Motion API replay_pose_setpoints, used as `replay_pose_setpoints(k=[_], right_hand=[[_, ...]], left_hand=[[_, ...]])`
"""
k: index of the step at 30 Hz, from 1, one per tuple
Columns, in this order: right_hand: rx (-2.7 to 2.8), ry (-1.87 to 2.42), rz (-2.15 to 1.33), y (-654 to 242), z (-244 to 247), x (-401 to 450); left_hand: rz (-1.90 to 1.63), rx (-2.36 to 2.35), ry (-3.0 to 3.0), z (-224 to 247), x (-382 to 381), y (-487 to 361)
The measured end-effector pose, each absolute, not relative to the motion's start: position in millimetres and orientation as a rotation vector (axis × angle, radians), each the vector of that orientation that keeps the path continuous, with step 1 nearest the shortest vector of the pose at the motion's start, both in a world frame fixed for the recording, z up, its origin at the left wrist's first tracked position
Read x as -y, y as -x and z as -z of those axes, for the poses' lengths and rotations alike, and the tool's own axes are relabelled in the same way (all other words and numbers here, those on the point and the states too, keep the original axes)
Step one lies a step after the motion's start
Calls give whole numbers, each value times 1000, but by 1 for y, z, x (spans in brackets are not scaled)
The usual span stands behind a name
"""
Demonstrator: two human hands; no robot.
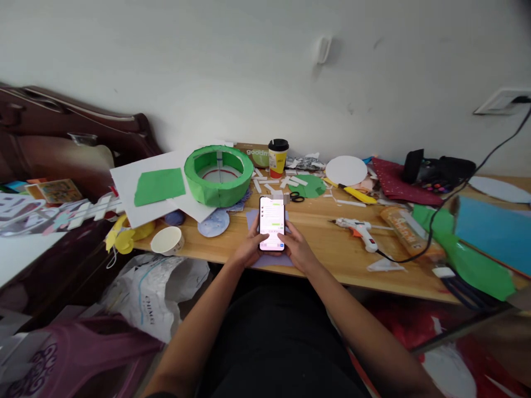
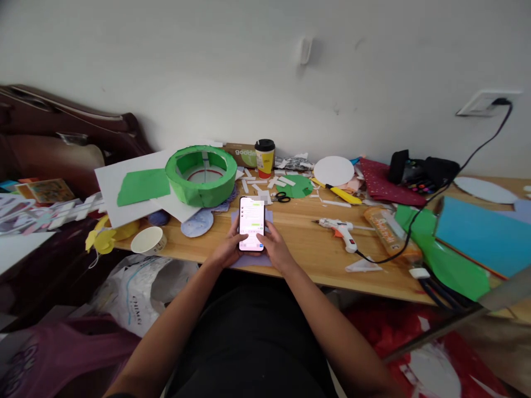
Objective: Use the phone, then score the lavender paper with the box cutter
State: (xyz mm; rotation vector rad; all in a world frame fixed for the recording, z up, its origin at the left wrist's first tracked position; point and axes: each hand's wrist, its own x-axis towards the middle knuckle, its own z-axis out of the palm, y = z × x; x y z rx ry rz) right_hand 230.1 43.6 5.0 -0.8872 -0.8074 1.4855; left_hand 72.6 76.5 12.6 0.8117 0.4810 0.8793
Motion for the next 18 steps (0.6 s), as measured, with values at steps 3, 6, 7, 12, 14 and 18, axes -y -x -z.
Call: replay_pose_setpoints(k=[3, 6, 7, 12, 14, 18], right_hand=[[821, 912, -1446, -229, -3, -45], [856, 888, -1433, -229, 2, -46], [874, 888, -1415, -229, 4, -47], [996, 983, -1273, -226, 5, -49], [1021, 1044, -1225, -224, 5, -50], [980, 1061, -1210, -223, 4, -50]], left_hand=[[-871, -444, -776, -13, -77, -72], [-855, -415, -749, -14, -78, -71], [-854, -407, -743, -15, -78, -71], [-863, -370, -708, -14, -78, -71], [-862, -366, -703, -14, -78, -71], [-858, -378, -703, -14, -78, -71]])
